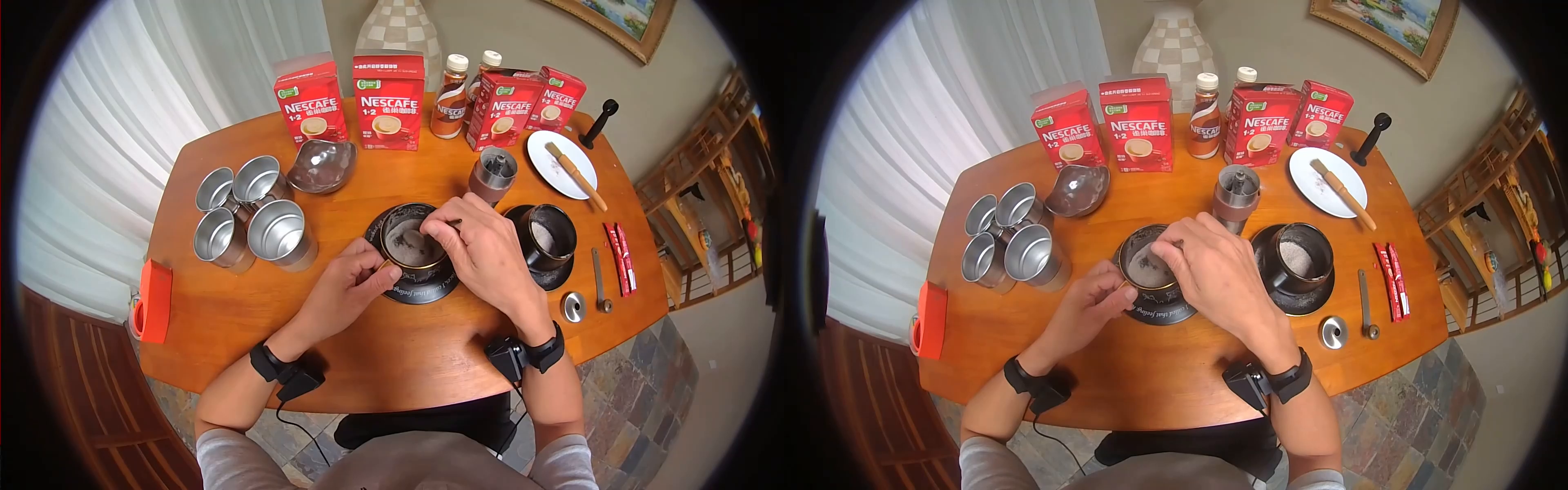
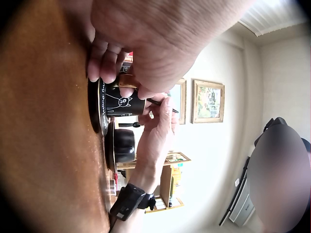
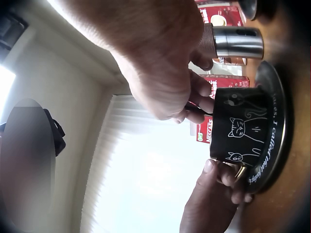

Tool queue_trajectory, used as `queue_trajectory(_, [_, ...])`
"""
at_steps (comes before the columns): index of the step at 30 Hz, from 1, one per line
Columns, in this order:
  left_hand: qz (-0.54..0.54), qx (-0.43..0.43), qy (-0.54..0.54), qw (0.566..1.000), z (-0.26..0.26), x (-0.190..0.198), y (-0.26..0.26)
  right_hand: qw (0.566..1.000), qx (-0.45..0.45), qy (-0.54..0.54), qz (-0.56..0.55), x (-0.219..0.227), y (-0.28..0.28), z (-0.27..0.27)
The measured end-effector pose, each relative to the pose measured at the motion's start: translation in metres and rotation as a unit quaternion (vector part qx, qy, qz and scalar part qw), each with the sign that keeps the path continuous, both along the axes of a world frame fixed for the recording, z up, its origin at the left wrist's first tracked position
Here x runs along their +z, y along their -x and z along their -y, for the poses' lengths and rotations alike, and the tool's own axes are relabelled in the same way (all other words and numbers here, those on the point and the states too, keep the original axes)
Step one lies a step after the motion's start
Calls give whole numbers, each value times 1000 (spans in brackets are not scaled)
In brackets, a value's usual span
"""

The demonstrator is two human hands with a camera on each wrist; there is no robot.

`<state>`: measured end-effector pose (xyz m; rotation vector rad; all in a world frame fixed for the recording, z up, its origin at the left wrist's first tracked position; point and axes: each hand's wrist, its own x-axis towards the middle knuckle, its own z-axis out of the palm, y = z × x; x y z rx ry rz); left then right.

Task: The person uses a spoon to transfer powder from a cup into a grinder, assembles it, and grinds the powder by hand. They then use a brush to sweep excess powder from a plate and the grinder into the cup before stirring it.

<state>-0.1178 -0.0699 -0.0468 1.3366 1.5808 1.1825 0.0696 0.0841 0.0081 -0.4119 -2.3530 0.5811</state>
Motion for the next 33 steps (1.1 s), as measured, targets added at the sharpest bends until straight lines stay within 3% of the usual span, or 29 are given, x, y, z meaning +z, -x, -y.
queue_trajectory(13, [2,1,4,1000,0,0,0,997,-8,-76,4,2,0,0])
queue_trajectory(22, [5,-1,4,1000,0,-2,0,1000,-17,2,3,3,-2,2])
queue_trajectory(33, [5,-1,3,1000,0,1,-1,998,-21,-64,-13,-2,2,0])
